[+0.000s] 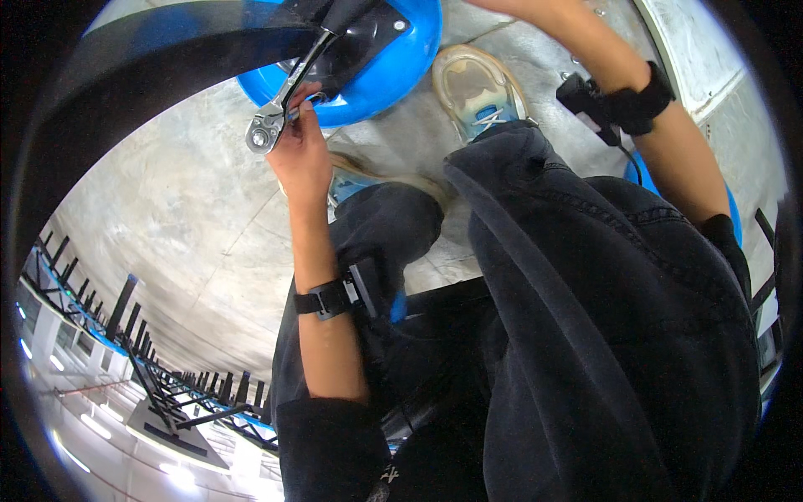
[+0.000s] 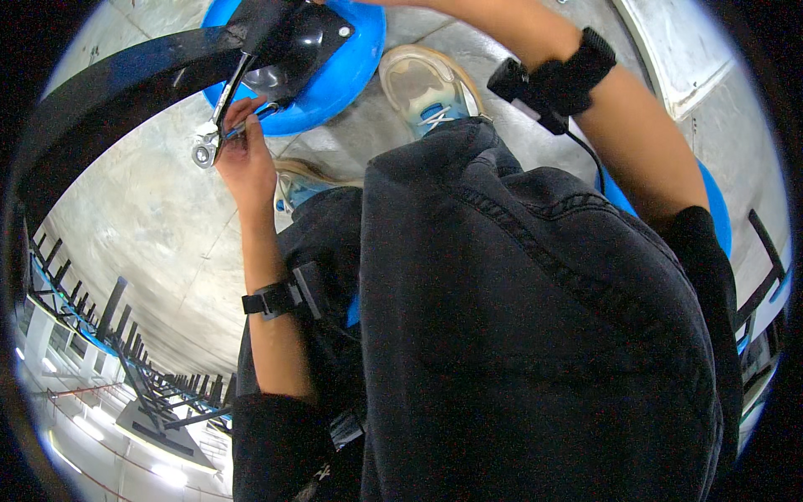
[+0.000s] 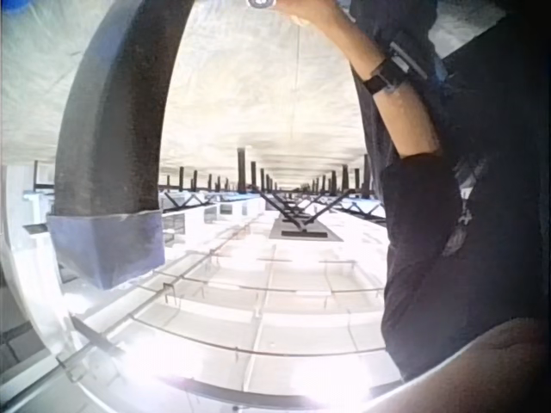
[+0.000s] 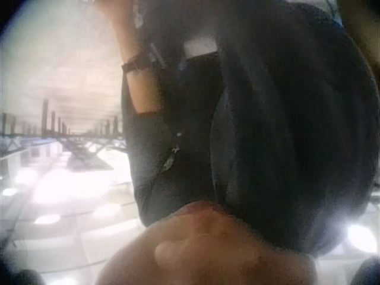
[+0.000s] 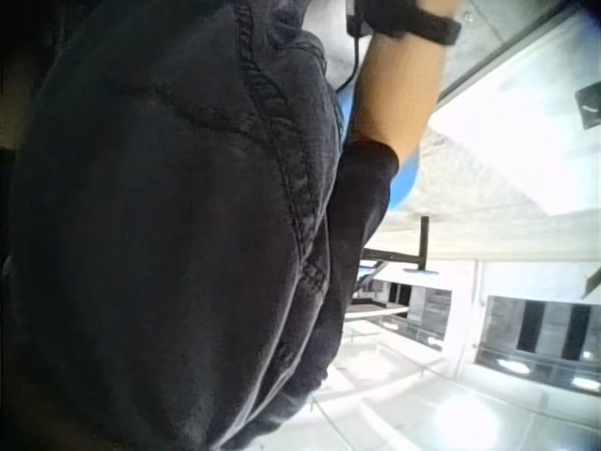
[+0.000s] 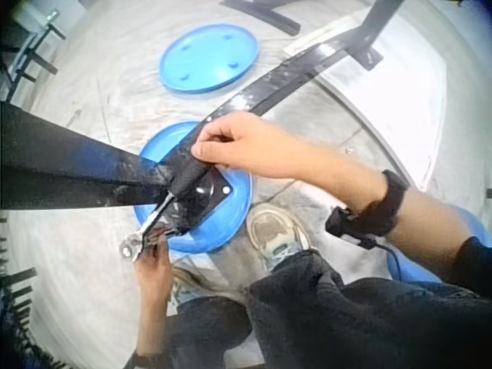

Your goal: The person uses a socket wrench to tighten bolts on a blue circular base, then positions a black metal frame over it and aligns the mounting holes by hand.

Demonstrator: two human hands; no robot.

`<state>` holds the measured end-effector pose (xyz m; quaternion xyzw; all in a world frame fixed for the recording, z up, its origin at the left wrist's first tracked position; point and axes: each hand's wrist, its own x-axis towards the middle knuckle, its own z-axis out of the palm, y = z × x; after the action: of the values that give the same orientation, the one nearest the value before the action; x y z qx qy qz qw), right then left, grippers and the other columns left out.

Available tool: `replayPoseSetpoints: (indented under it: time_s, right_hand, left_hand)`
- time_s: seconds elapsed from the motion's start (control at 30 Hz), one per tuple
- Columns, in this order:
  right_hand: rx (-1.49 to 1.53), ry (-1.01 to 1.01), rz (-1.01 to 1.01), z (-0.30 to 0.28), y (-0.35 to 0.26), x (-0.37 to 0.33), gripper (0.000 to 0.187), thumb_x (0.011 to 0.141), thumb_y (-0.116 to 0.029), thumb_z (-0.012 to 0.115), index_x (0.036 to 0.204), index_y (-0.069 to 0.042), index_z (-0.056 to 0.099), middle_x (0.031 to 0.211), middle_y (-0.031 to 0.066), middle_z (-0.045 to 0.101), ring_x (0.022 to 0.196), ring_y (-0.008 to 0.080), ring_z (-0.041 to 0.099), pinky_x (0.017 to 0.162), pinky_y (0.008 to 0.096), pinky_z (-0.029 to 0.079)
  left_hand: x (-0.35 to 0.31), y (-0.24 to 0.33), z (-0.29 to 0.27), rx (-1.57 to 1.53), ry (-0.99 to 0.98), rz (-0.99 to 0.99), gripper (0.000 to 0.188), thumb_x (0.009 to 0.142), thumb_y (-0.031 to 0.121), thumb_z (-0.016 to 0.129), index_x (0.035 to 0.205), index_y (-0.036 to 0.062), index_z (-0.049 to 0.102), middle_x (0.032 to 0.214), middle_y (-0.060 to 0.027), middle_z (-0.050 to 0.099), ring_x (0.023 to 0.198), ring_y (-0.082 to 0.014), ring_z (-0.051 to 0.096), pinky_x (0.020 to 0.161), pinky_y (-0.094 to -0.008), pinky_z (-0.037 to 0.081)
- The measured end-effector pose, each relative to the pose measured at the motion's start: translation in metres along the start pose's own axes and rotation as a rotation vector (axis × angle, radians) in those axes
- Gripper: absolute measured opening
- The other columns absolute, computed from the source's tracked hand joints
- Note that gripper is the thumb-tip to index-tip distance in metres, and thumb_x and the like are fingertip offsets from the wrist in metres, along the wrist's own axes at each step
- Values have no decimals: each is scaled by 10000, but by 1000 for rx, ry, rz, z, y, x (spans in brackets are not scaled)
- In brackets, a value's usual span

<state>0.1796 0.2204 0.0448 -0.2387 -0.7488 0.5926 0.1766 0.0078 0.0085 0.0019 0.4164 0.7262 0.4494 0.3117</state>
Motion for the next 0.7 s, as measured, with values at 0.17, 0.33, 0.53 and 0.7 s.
replayPoseSetpoints:
  time_s: [0.17, 0.33, 0.53, 0.7]
  right_hand:
    - [86, -232, 260, 9, -30, -27, 279, 887, -249, 543, 779, 2, 597, 569, -7, 501, 534, 79, 446, 488, 250, 358]
    - [27, -377, 215, 33, -19, -80, 383, 915, -389, 471, 805, -38, 576, 556, 0, 470, 509, 121, 465, 491, 269, 383]
    - [171, -641, 339, 30, -15, -71, 375, 908, -387, 496, 720, -68, 554, 544, -23, 511, 457, 76, 451, 433, 218, 347]
    - [130, -359, 293, 1, -30, -22, 237, 876, -236, 564, 873, -10, 635, 635, -7, 534, 566, 63, 466, 509, 227, 379]
  left_hand:
    - [-8, -13, -8, -114, 95, -21, 224, 873, -26, 501, 1096, -39, 484, 1034, -161, 613, 991, -176, 563, 895, -288, 416]
    - [2, -10, -2, -63, 56, 39, 203, 890, 17, 491, 1084, -1, 432, 986, -115, 624, 931, -152, 570, 855, -286, 426]
    - [-2, -6, -4, -64, 34, 14, 194, 893, 27, 496, 1075, -7, 438, 973, -130, 626, 930, -157, 570, 875, -292, 414]
    - [-4, -6, -9, -75, 107, -72, 148, 876, -25, 485, 1024, -26, 496, 969, -115, 603, 916, -134, 551, 851, -253, 420]
